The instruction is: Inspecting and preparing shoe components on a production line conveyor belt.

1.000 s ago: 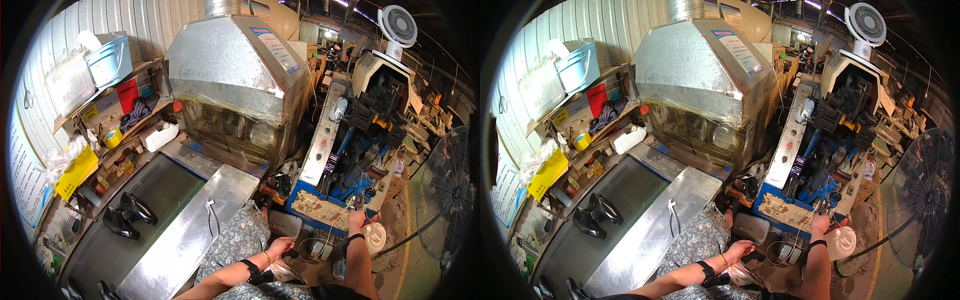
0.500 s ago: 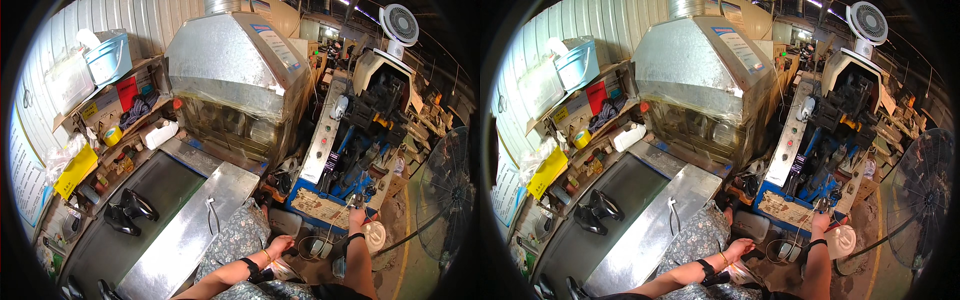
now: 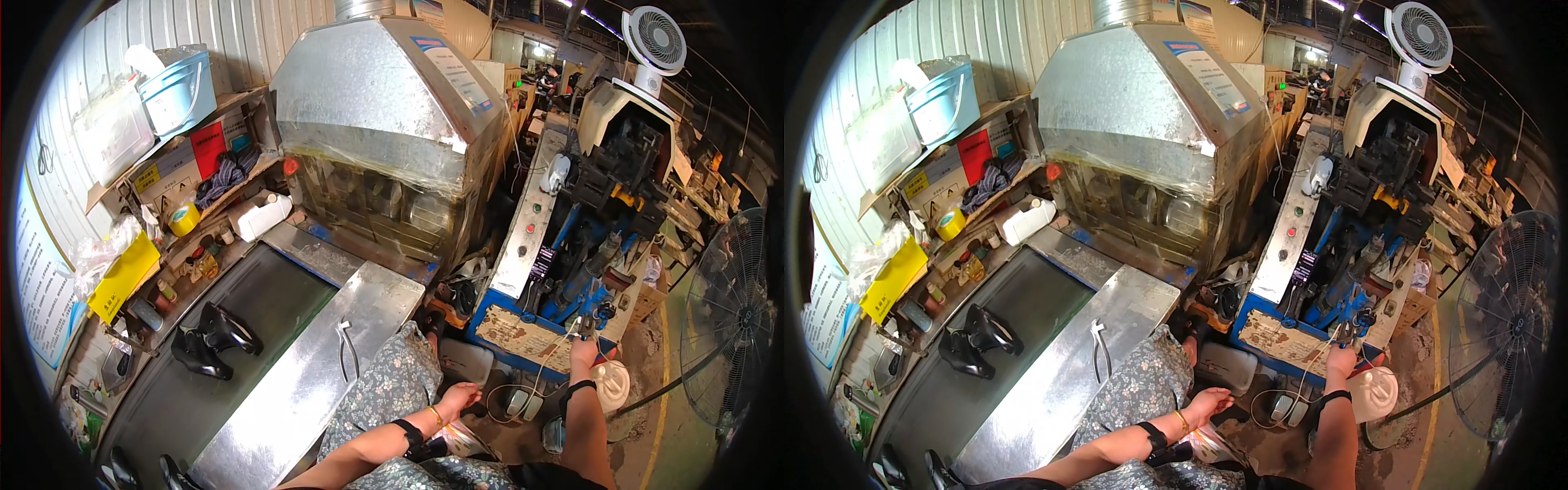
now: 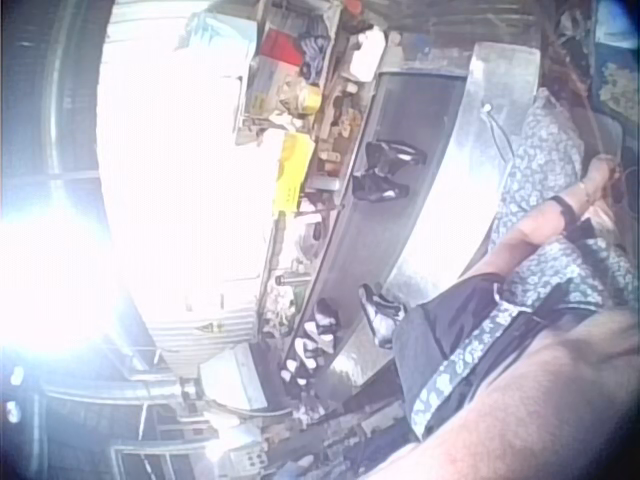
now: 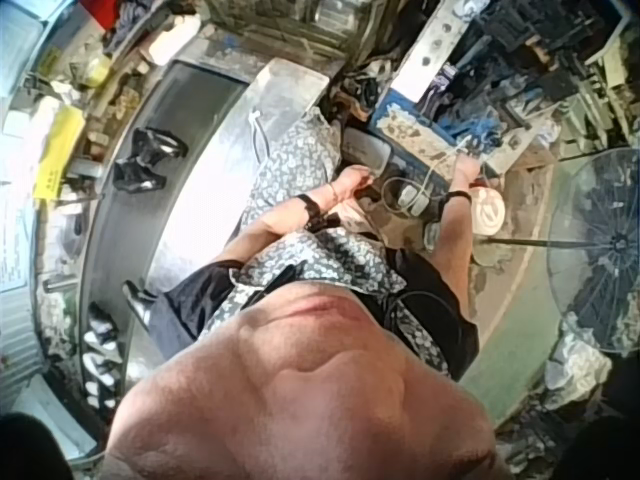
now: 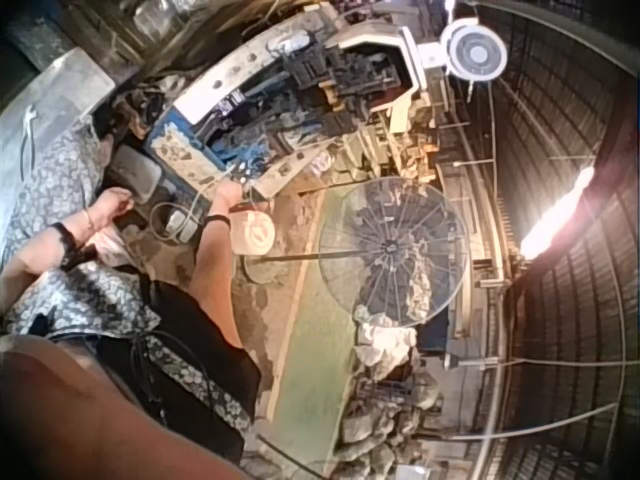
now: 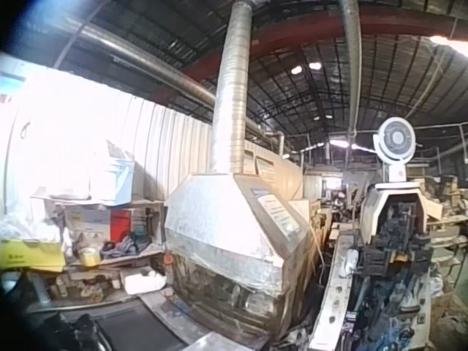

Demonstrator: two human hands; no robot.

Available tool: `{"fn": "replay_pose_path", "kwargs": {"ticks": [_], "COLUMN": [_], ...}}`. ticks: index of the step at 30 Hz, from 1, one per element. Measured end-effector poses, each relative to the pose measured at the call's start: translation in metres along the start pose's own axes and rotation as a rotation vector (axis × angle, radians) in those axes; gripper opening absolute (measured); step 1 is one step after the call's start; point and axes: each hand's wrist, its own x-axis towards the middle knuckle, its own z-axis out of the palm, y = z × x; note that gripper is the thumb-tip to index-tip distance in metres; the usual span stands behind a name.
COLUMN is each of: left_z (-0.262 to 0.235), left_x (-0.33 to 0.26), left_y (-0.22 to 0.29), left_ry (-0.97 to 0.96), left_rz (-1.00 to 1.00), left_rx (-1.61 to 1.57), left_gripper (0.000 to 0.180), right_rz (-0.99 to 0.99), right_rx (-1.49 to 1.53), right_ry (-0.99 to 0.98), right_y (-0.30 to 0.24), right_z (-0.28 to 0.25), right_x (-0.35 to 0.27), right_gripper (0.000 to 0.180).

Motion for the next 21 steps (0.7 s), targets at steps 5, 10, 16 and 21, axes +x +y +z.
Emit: {"fn": "replay_pose_path", "kwargs": {"ticks": [5, 10, 16, 21], "left_z": [-0.0002, 0.0002, 0.0008, 0.0012], "left_x": [-0.0005, -0.0008, -0.0002, -0.001], "left_y": [0.0003, 0.0002, -0.0001, 0.001], "left_ry": [-0.01, -0.007, 0.003, 0.003], "left_rz": [-0.002, 0.009, -0.006, -0.005], "left_rx": [0.0, 0.003, -0.014, 0.002], "left_gripper": [0.016, 0.015, 0.015, 0.016], "right_rz": [-0.025, -0.03, -0.057, -0.022], "right_rx": [0.02, 0.03, -0.022, 0.019], "right_ry": [0.027, -0.01, -0.023, -0.035], "right_y": [0.0036, 0.0033, 0.002, -0.0012], "right_z": [0.0039, 0.0028, 0.0002, -0.0035], "right_x": [0.0027, 0.0049, 0.0036, -0.0002], "right_gripper": [0.04, 0.04, 0.039, 0.038]}}
